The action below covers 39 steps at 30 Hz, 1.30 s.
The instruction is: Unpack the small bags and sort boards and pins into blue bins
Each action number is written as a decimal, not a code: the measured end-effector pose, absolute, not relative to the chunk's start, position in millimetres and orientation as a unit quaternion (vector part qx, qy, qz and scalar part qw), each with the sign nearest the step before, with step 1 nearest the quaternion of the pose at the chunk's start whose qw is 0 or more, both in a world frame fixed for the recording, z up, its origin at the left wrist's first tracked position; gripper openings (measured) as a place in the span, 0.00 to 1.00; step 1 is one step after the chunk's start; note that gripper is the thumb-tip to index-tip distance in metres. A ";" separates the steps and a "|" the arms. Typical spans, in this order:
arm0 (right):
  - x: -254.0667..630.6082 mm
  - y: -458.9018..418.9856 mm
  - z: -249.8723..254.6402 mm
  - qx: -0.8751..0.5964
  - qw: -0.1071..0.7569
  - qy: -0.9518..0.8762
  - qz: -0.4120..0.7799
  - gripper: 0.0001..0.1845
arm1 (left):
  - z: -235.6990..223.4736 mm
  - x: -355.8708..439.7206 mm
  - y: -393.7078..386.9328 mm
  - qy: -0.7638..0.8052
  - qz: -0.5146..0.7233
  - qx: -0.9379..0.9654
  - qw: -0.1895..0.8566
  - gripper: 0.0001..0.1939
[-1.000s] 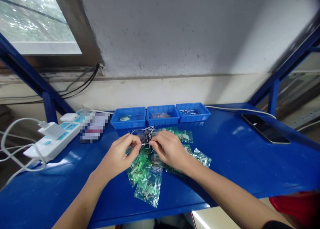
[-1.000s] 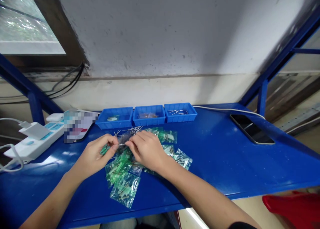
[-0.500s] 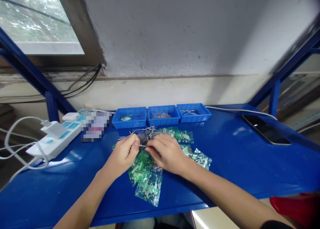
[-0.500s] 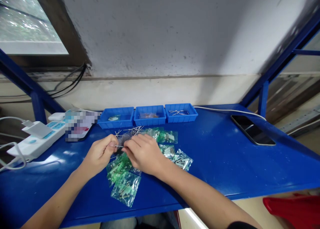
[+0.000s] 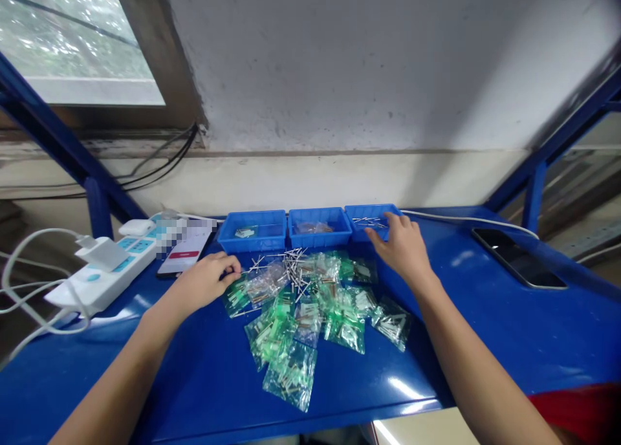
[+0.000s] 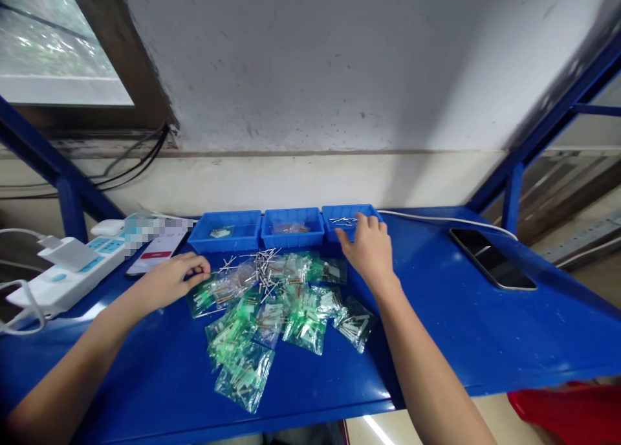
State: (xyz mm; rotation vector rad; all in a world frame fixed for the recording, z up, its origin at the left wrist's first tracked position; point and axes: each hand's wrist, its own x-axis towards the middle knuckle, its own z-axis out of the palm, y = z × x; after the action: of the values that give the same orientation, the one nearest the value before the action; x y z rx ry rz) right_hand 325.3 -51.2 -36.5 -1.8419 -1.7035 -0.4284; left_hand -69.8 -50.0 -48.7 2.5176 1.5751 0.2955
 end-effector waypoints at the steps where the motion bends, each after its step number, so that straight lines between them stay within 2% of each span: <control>1: 314.3 -55.7 -38.0 -0.670 0.305 -0.662 -0.142 0.25 | -46.3 -66.6 -51.8 0.527 0.103 0.841 0.070 0.08; 4: 269.7 -75.8 -35.7 -0.543 0.355 -0.758 -0.064 0.21 | -29.5 -45.5 -63.2 0.523 0.160 0.832 0.096 0.09; 7: 230.4 -98.6 -32.2 -0.413 0.341 -0.845 0.002 0.19 | -11.5 -13.8 -77.1 0.497 0.204 0.820 0.198 0.11; 10: 213.2 -112.7 -33.7 -0.373 0.316 -0.872 -0.008 0.11 | -7.2 12.0 -86.0 0.448 0.208 0.813 0.309 0.12; 13: 212.8 -114.9 -37.0 -0.383 0.318 -0.867 -0.025 0.10 | -15.9 22.6 -90.5 0.430 0.227 0.791 0.371 0.14; 18: 214.9 -112.4 -39.0 -0.381 0.321 -0.867 -0.013 0.09 | -27.0 20.8 -99.8 0.459 0.256 0.758 0.387 0.12; 25: 210.2 -115.4 -41.3 -0.375 0.327 -0.867 0.026 0.10 | -23.7 18.1 -105.5 0.452 0.229 0.795 0.333 0.14; 32: 210.2 -116.3 -40.9 -0.376 0.333 -0.863 0.061 0.11 | -27.3 20.8 -103.6 0.446 0.267 0.765 0.381 0.15; 39: 212.2 -115.5 -39.5 -0.362 0.349 -0.864 0.028 0.08 | -35.0 22.7 -103.2 0.458 0.296 0.752 0.370 0.18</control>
State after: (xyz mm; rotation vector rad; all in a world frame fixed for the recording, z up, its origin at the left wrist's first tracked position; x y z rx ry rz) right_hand 212.2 -115.5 -39.5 -0.9386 -2.2383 0.0737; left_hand 22.7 -103.2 -35.0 1.9303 1.1755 0.7587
